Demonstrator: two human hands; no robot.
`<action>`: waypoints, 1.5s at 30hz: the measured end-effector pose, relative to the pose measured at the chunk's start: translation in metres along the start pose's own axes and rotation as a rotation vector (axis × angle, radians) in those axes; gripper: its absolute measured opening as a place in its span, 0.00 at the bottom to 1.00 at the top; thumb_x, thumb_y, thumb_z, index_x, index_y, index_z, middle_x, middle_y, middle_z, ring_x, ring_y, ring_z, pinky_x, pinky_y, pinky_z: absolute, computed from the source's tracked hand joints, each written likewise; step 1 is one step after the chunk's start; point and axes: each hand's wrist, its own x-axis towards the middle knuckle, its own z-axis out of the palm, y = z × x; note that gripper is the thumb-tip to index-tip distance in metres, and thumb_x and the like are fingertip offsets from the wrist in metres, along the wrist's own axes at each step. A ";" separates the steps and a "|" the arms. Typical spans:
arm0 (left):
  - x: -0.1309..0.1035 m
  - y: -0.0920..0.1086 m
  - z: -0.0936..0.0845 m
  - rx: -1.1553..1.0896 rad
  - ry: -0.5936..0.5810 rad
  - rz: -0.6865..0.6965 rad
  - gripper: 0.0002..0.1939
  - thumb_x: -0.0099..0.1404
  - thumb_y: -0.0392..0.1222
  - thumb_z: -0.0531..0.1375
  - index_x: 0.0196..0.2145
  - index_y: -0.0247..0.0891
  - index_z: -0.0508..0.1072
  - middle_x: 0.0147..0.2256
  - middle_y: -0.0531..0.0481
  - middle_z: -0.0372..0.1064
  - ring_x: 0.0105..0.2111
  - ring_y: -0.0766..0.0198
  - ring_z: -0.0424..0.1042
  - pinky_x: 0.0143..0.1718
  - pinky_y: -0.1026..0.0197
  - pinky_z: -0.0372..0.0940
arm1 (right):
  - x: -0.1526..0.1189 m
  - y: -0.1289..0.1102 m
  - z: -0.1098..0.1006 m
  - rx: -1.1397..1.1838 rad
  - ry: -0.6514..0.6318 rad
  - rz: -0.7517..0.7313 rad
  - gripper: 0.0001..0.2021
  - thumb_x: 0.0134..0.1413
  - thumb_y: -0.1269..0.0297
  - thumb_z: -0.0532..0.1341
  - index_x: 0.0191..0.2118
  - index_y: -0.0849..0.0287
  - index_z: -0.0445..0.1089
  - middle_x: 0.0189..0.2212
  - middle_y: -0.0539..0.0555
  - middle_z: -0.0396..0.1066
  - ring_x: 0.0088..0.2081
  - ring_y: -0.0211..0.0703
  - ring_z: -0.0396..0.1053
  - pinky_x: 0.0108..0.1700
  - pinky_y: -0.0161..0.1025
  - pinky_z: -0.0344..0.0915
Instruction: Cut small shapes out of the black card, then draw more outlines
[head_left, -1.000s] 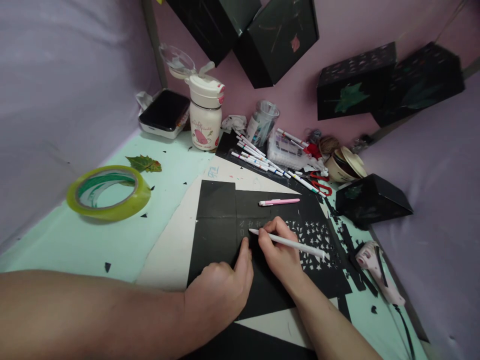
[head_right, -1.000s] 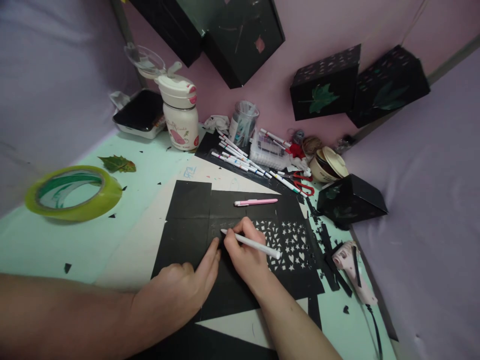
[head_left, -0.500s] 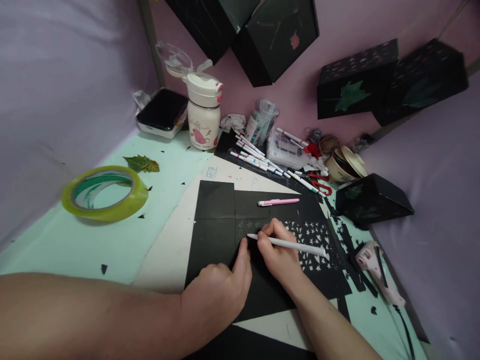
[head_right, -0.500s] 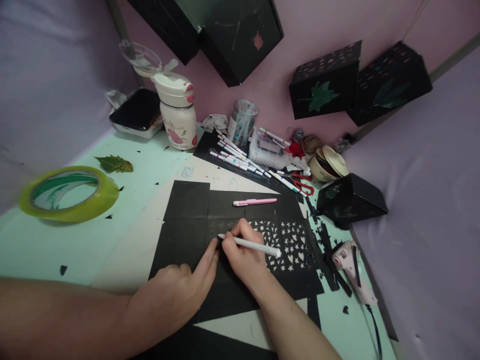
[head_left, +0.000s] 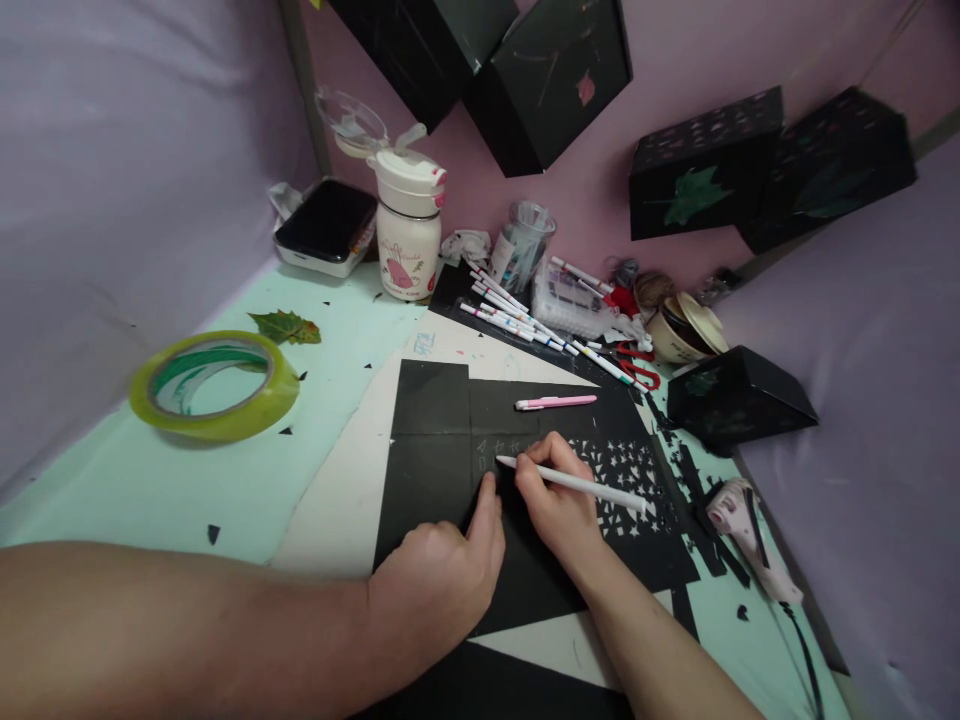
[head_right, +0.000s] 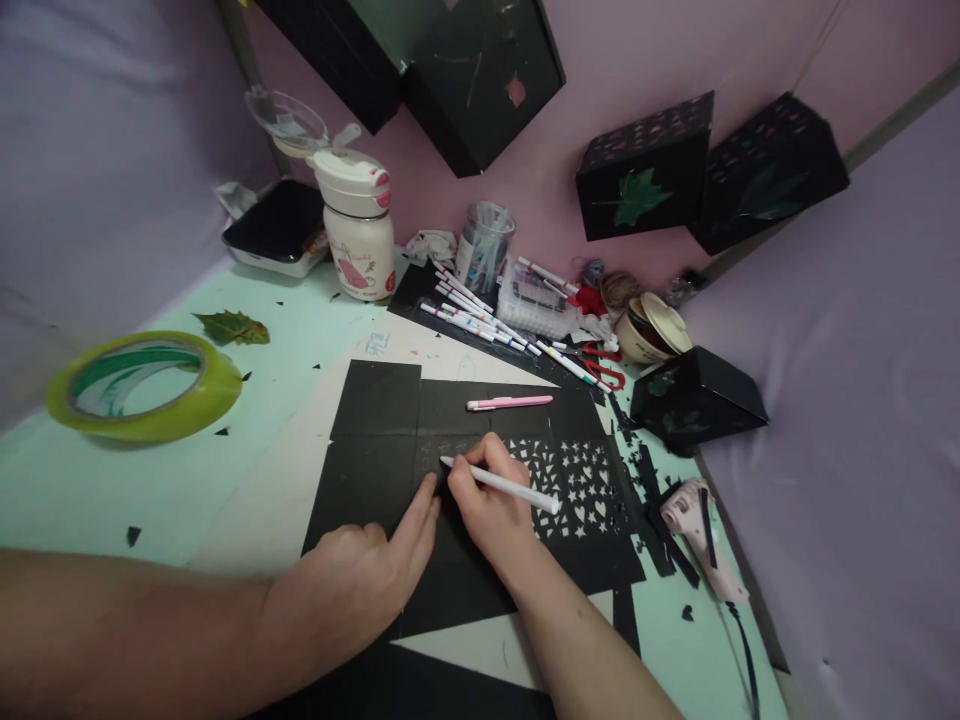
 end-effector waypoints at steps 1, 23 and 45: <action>0.000 0.000 0.000 0.001 0.002 -0.002 0.23 0.62 0.34 0.51 0.52 0.28 0.72 0.54 0.27 0.66 0.13 0.67 0.65 0.11 0.63 0.58 | 0.000 0.000 0.000 -0.005 0.000 -0.003 0.11 0.53 0.68 0.57 0.23 0.55 0.57 0.19 0.45 0.62 0.23 0.37 0.61 0.28 0.35 0.58; -0.002 0.001 0.002 0.025 0.014 0.006 0.22 0.61 0.35 0.52 0.52 0.28 0.72 0.53 0.27 0.66 0.13 0.68 0.64 0.11 0.63 0.57 | -0.002 0.000 0.000 0.094 -0.010 0.003 0.12 0.51 0.70 0.57 0.22 0.55 0.53 0.18 0.44 0.59 0.22 0.36 0.59 0.27 0.34 0.57; 0.000 -0.001 -0.002 0.039 0.045 0.005 0.24 0.59 0.32 0.51 0.51 0.29 0.74 0.52 0.29 0.68 0.12 0.66 0.63 0.09 0.61 0.57 | -0.002 -0.001 0.001 0.056 -0.001 -0.035 0.12 0.50 0.72 0.55 0.23 0.54 0.51 0.20 0.44 0.58 0.22 0.36 0.58 0.27 0.34 0.57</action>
